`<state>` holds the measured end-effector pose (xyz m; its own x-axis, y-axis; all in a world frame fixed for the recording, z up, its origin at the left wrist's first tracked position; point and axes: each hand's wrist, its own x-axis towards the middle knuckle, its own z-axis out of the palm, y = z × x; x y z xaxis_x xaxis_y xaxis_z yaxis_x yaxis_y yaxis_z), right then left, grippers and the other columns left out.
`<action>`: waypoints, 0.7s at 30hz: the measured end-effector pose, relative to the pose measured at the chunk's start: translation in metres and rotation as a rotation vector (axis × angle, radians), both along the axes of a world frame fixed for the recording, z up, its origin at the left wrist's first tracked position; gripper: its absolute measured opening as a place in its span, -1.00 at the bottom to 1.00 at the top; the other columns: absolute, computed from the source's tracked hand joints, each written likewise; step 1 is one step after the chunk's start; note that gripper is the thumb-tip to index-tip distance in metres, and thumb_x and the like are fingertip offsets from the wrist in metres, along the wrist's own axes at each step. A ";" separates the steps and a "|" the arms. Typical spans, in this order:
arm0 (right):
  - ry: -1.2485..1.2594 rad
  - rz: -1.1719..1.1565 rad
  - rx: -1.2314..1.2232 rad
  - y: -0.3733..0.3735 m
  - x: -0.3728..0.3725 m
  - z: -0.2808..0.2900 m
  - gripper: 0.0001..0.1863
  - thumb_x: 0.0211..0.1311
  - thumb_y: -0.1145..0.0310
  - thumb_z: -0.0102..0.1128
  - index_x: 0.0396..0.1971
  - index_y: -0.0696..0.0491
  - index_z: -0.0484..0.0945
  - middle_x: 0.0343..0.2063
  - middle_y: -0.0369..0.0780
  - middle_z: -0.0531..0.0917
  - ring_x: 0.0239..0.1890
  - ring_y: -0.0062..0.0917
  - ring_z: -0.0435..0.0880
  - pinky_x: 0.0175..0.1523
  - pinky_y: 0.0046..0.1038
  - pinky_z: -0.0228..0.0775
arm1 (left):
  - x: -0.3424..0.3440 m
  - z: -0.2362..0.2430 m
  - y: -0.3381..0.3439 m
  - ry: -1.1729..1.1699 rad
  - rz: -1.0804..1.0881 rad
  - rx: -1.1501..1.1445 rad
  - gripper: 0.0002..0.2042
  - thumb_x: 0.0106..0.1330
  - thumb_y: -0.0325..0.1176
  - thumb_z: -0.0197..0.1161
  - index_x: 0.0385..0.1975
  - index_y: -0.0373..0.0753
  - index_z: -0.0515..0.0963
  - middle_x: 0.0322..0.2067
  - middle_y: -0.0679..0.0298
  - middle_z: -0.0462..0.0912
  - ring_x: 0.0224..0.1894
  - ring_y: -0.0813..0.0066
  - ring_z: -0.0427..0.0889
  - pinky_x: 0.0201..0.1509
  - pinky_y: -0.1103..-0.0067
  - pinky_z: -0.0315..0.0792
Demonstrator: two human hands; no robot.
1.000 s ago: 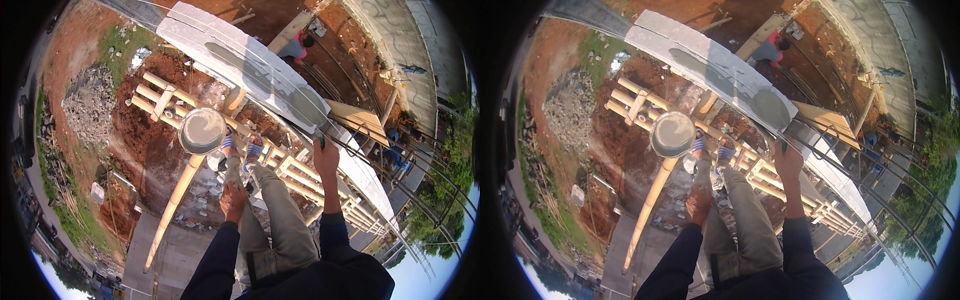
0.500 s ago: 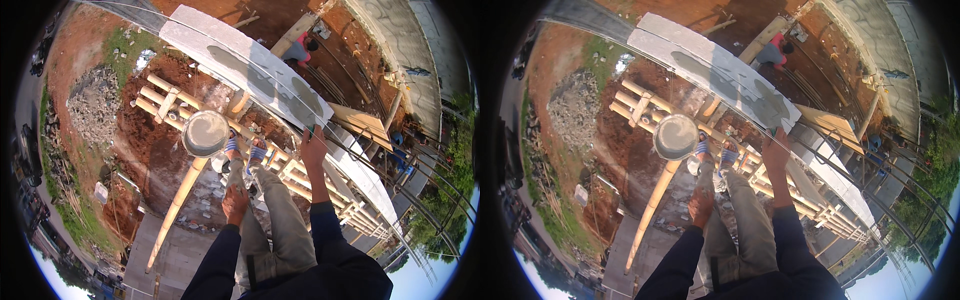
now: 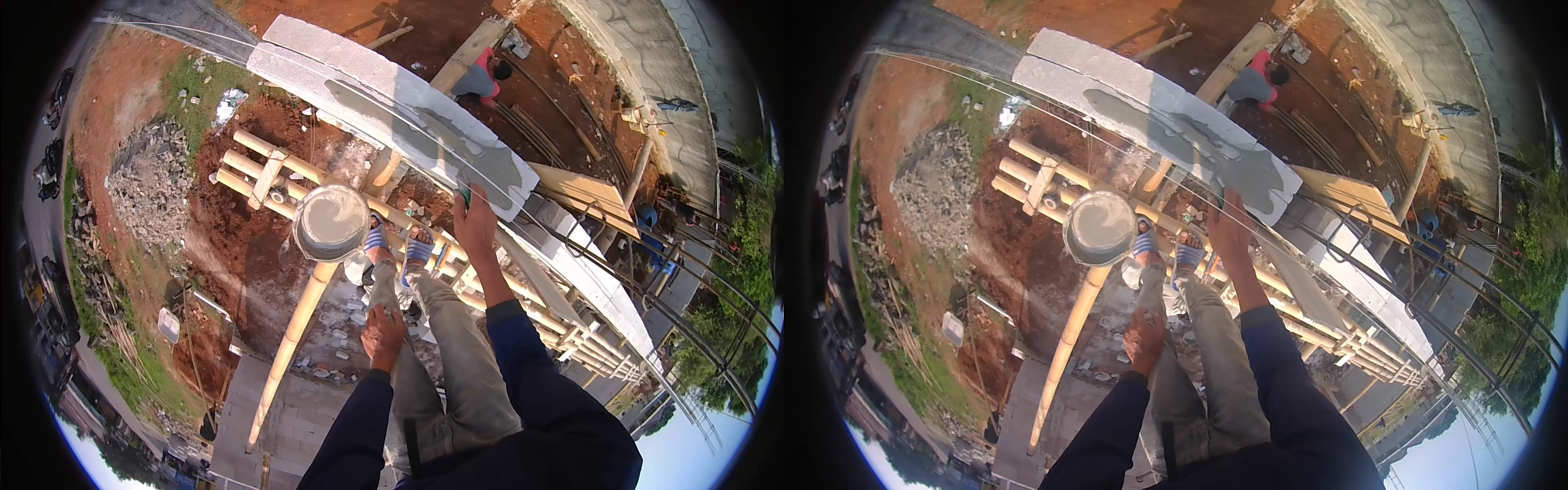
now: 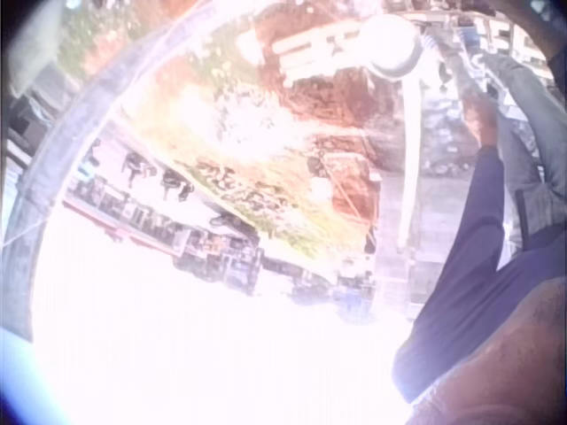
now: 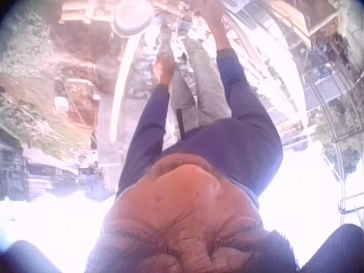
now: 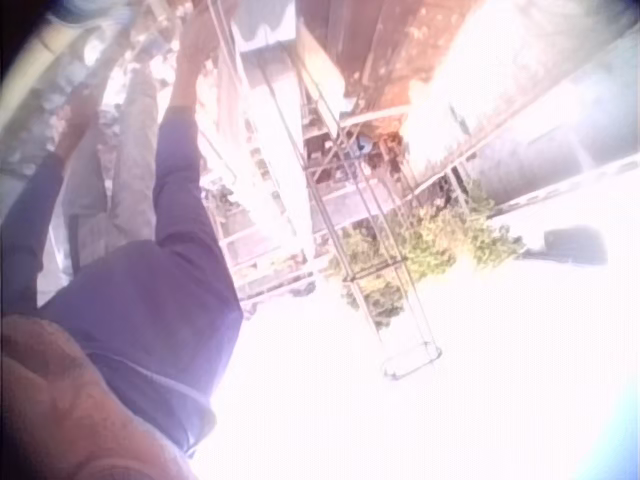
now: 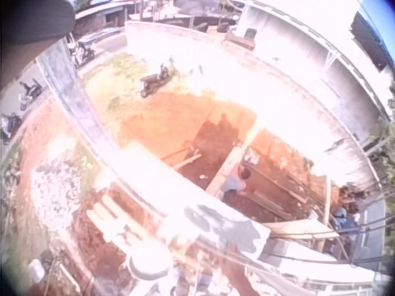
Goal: The person scoops cement from a metal pan using a trowel and applies it to a white wall surface. The person then places rectangular white blocks onto the wall, aligning them with a string line. The person continues to apply cement and place blocks along the wall.
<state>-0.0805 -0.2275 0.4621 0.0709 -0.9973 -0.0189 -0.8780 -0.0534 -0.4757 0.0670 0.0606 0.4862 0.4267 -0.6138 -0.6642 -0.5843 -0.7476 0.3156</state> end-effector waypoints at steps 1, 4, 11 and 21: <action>-0.013 -0.027 0.006 0.006 -0.002 0.002 -0.65 0.52 0.26 0.23 0.12 0.18 0.55 -0.28 0.07 0.69 -0.31 0.05 0.73 -0.20 -0.05 0.56 | 0.000 0.000 -0.001 0.006 0.005 0.009 -0.67 0.45 -0.13 0.24 0.04 -0.22 0.55 -0.06 -0.03 0.70 -0.06 -0.14 0.75 -0.05 0.07 0.62; -0.044 -0.241 0.118 0.024 -0.021 0.016 -0.67 0.54 0.21 0.21 0.08 0.14 0.52 -0.27 0.05 0.70 -0.23 0.00 0.73 -0.17 -0.08 0.54 | -0.001 0.002 0.000 0.011 0.010 0.026 -0.67 0.45 -0.14 0.24 0.04 -0.22 0.54 -0.05 -0.03 0.71 -0.06 -0.14 0.75 -0.04 0.06 0.62; -0.496 -0.737 0.254 0.028 -0.088 -0.014 -0.54 0.56 0.03 0.21 -0.19 0.22 0.56 -0.49 -0.26 0.48 -0.42 -0.49 0.41 -0.27 -0.31 0.32 | -0.001 -0.002 0.003 -0.013 0.009 -0.024 -0.67 0.43 -0.13 0.28 0.04 -0.19 0.58 -0.07 -0.02 0.74 -0.13 -0.15 0.75 -0.06 0.06 0.59; -0.638 -0.806 0.391 0.008 -0.065 0.014 -0.57 0.55 0.08 0.19 -0.27 0.23 0.57 -0.62 -0.23 0.45 -0.60 -0.54 0.39 -0.45 -0.34 0.27 | 0.003 0.000 0.002 0.013 -0.026 0.015 -0.67 0.44 -0.14 0.24 0.03 -0.23 0.54 -0.07 -0.05 0.70 -0.09 -0.16 0.75 -0.07 0.05 0.63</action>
<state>-0.1456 -0.2199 0.4765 -0.4898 -0.6884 -0.5350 -0.1742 0.6786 -0.7136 0.0699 0.0627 0.4863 0.4018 -0.6150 -0.6785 -0.5997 -0.7367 0.3125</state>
